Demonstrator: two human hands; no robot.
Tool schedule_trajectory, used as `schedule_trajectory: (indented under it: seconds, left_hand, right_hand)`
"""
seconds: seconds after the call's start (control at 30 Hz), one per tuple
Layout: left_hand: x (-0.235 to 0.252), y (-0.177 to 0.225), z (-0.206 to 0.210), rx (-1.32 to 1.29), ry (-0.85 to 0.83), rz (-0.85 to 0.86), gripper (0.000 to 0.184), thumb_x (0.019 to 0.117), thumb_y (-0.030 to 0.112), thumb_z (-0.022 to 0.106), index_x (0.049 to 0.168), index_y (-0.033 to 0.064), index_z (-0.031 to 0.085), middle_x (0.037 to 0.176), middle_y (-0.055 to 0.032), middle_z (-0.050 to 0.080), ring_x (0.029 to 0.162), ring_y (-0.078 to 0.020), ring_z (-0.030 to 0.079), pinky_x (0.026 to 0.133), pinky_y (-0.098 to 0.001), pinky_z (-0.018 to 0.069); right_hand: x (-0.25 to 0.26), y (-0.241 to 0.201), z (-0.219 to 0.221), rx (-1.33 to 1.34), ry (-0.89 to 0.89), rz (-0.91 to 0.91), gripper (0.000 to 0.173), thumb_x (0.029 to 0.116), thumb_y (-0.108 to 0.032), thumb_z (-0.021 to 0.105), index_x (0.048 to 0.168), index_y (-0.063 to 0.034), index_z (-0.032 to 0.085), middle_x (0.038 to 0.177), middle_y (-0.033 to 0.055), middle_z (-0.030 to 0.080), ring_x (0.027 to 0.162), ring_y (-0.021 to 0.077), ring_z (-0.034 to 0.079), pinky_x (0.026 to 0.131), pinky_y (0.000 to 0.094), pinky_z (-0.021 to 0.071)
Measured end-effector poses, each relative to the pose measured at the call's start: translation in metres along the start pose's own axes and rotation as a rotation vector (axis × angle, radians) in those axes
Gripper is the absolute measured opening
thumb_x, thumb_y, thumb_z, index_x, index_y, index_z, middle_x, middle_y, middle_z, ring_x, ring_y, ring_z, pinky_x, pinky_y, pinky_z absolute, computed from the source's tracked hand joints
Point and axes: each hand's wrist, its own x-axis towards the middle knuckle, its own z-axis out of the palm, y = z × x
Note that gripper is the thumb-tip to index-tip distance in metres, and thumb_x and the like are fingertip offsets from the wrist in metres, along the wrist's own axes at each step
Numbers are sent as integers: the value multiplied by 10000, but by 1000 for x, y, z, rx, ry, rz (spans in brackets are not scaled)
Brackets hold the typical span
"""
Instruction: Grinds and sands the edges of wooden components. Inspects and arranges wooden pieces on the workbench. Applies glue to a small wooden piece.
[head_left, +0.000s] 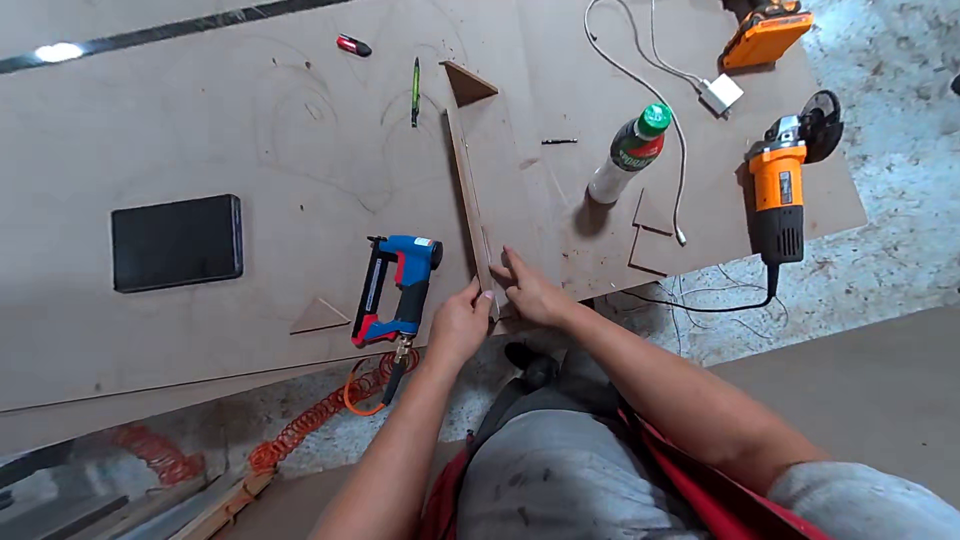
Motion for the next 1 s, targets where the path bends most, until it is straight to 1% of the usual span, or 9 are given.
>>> schedule_trajectory:
  seconds: [0.13, 0.23, 0.4, 0.5, 0.57, 0.63, 0.73, 0.9, 1.0]
  left_hand:
    - [15, -9, 5, -20, -13, 7, 423, 1086, 402, 469, 1444, 218, 599, 1093, -119, 738, 970, -278, 713, 886, -560, 555]
    - [16, -9, 6, -45, -6, -6, 409, 1090, 387, 469, 1434, 212, 604, 1025, -118, 736, 822, -247, 728, 800, -519, 606]
    - [10, -17, 3, -191, -8, 2, 478, 1072, 412, 511, 1501, 201, 535, 1049, -119, 734, 781, -229, 731, 757, -474, 628]
    - [-26, -33, 0, -371, 154, 111, 549, 1045, 435, 554, 1489, 114, 525, 1192, -108, 714, 980, -226, 722, 877, -487, 602]
    - [-51, -28, 5, -577, 228, 298, 645, 1062, 487, 457, 1552, 69, 413, 1450, -107, 577, 1264, -214, 610, 1056, -463, 523]
    - [-63, -11, 6, -868, 189, 489, 840, 1031, 674, 302, 1635, 97, 211, 1677, -82, 280, 1519, -218, 327, 1239, -475, 327]
    - [-66, 8, -32, -1175, 268, 545, 934, 963, 792, 210, 1652, 161, 182, 1708, -22, 209, 1567, -192, 202, 1276, -479, 211]
    - [-88, 14, -51, -1061, 328, 723, 969, 952, 803, 196, 1665, 165, 43, 1736, -31, 26, 1591, -223, 78, 1289, -523, 164]
    - [-101, 17, -32, -1048, 289, 814, 941, 977, 773, 186, 1662, 157, -8, 1735, -57, -33, 1593, -227, 41, 1296, -522, 138]
  right_hand:
    - [-29, 19, 22, 221, -39, 94, 771, 1018, -69, 440, 1669, -179, 41, 1384, 126, 628, 691, 222, 700, 635, 441, 612]
    - [-55, 24, 34, 334, -89, 136, 719, 1035, -66, 400, 1667, -176, 74, 1341, 110, 655, 579, 191, 651, 562, 397, 590]
    - [-101, 30, 33, 282, -73, 154, 563, 1034, -81, 428, 1582, -195, 365, 1327, 7, 667, 704, 160, 677, 632, 374, 584]
    - [-126, 25, 17, 437, 57, -32, 441, 1044, -181, 493, 1483, -162, 521, 1228, 45, 693, 854, 183, 691, 742, 379, 597]
    - [-135, 1, 16, 486, 34, -257, 524, 1054, -364, 490, 1544, -182, 462, 1403, 14, 633, 1196, 194, 646, 989, 417, 560]
    - [-140, -34, 28, 386, -43, -437, 660, 1059, -559, 416, 1606, -192, 368, 1562, -25, 502, 1422, 167, 486, 1171, 447, 442]
    - [-147, -71, 51, 226, -59, -589, 767, 1045, -662, 308, 1612, -148, 350, 1598, 8, 455, 1474, 171, 420, 1220, 473, 390]
    - [-151, -94, 65, 79, -24, -692, 916, 1013, -736, 172, 1662, -91, 134, 1706, 108, 224, 1579, 241, 193, 1299, 539, 192]
    - [-135, -119, 51, 195, 37, -613, 918, 973, -792, 180, 1636, -165, 287, 1653, 37, 360, 1511, 144, 344, 1246, 459, 335]
